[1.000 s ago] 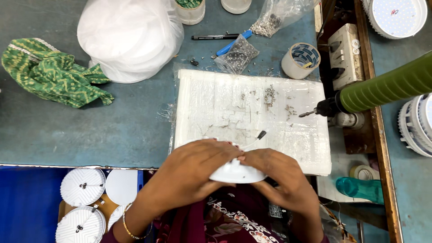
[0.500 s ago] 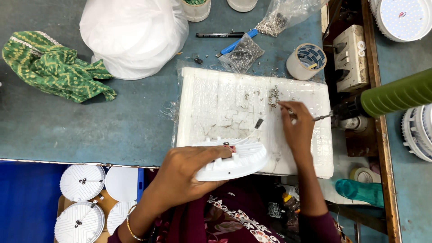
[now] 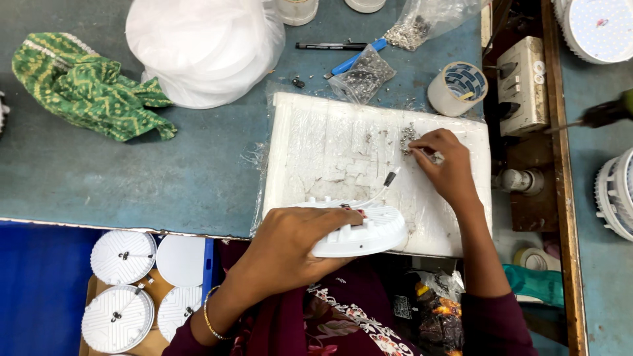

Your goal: The person wipes an LED panel with a green cloth, places a white lamp base on the work pad, and uses a green electric screwdriver to drive screws into the base. They attach a terminal block and wire, fit the diffuser cover onto the base, and set finished lamp assemblies aside.

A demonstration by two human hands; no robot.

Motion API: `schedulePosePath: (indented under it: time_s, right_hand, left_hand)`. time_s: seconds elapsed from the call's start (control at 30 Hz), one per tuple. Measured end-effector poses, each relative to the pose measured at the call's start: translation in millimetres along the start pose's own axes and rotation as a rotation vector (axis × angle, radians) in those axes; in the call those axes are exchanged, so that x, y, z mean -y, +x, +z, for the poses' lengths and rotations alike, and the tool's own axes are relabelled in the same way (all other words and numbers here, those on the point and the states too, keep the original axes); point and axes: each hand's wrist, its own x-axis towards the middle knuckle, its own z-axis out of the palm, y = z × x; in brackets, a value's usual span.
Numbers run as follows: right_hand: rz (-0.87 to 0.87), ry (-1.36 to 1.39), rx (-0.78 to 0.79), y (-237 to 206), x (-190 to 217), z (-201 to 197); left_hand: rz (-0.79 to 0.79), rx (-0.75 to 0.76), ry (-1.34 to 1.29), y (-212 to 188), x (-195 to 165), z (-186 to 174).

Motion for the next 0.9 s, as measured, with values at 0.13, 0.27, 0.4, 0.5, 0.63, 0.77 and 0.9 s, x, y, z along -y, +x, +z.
schedulePosePath:
  time_s: [0.13, 0.27, 0.4, 0.5, 0.63, 0.77, 0.9]
  right_hand:
    - [0.210, 0.429, 0.027, -15.3, 45.3, -29.3]
    - [0.189, 0.866, 0.373, -42.9, 93.6, -61.7]
    - [0.179, 0.907, 0.576, -44.2, 119.3, -67.5]
    - [0.217, 0.874, 0.592, -38.9, 126.3, -67.6]
    - [0.219, 0.864, 0.594, -38.2, 127.9, -68.1]
    - [0.277, 0.870, 0.613, -40.6, 127.1, -69.2]
    - [0.262, 0.779, 0.644, -37.5, 128.6, -70.6]
  left_hand:
    - [-0.002, -0.004, 0.005, 1.8, -1.7, 3.9]
    - [0.003, 0.018, 0.013, 2.5, -4.5, 5.3]
    - [-0.035, 0.058, -0.003, 4.5, -7.1, 7.4]
    - [-0.028, 0.054, -0.001, 6.0, -8.6, 9.4]
    - [-0.013, 0.034, 0.018, 7.7, -10.4, 13.4]
    - [-0.005, 0.051, 0.035, 9.7, -11.0, 16.9]
    - [-0.007, 0.068, 0.054, 12.7, -10.9, 20.7]
